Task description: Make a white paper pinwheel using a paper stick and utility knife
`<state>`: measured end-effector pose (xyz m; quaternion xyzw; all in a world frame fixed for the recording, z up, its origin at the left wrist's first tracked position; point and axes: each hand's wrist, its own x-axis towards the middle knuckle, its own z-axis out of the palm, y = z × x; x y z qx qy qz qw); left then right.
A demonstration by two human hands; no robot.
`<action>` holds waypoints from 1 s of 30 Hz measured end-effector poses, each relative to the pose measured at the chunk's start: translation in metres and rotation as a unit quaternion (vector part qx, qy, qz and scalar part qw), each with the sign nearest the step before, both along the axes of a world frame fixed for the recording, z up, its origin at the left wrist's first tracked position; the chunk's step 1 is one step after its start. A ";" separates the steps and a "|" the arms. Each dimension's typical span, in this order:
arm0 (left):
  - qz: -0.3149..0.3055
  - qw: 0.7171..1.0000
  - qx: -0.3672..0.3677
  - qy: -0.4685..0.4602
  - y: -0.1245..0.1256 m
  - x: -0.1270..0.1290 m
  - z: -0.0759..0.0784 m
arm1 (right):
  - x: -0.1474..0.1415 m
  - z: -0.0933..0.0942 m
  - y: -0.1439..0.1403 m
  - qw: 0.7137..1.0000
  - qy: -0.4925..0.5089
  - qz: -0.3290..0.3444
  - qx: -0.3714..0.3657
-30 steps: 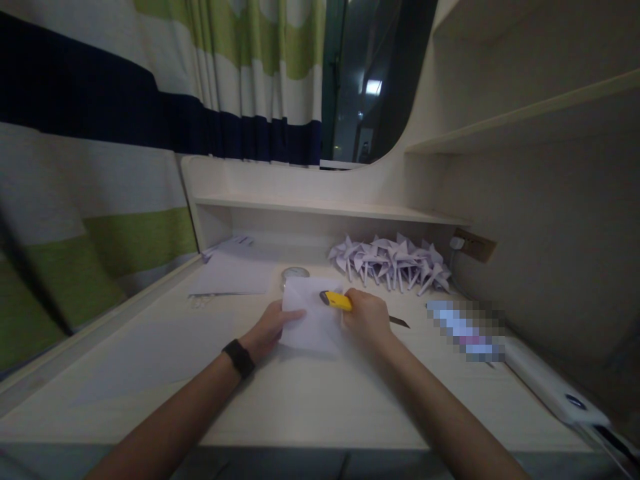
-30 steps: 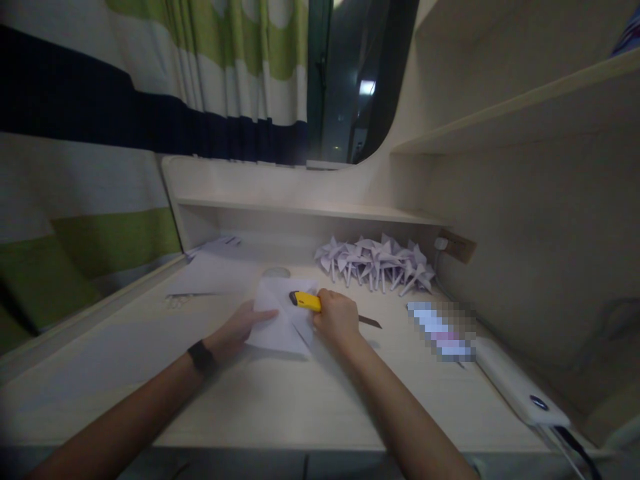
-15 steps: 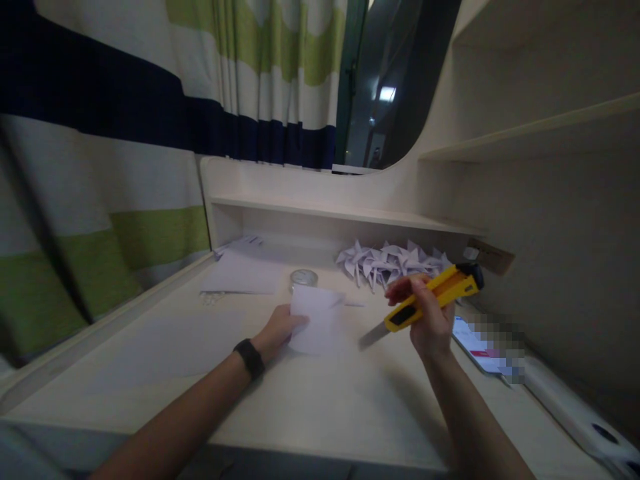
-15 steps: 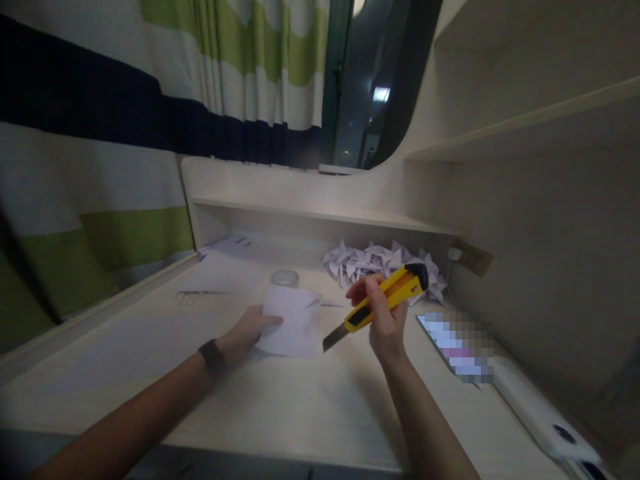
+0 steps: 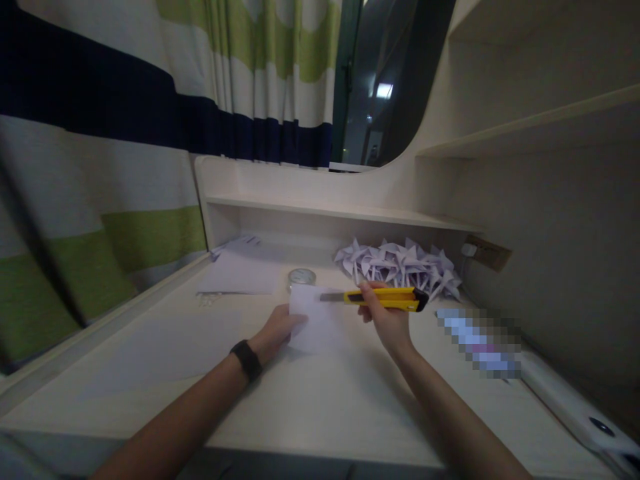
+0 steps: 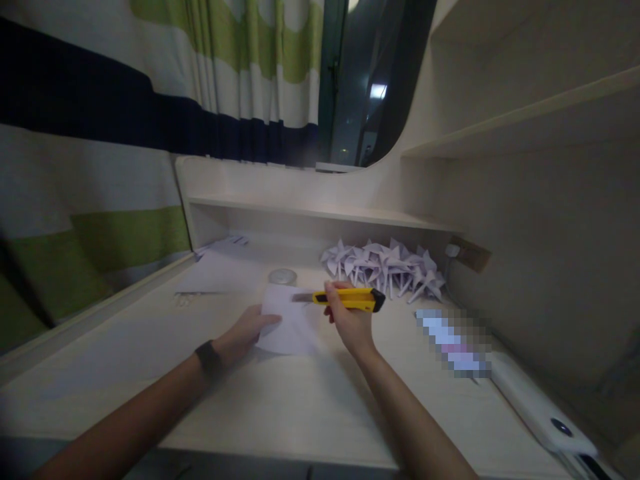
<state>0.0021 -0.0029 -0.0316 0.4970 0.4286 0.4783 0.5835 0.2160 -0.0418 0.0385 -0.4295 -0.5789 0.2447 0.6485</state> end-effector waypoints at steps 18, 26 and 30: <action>0.006 1.000 0.002 -0.008 -0.006 0.000 0.007 | -0.005 -0.039 -0.020 0.981 -0.182 -0.018 0.069; 0.014 1.000 0.004 0.003 -0.009 0.000 0.012 | -0.002 -0.041 -0.020 0.938 -0.320 -0.037 0.125; 0.013 1.000 0.001 0.026 -0.010 0.001 0.013 | -0.002 -0.043 -0.019 0.933 -0.336 -0.040 0.124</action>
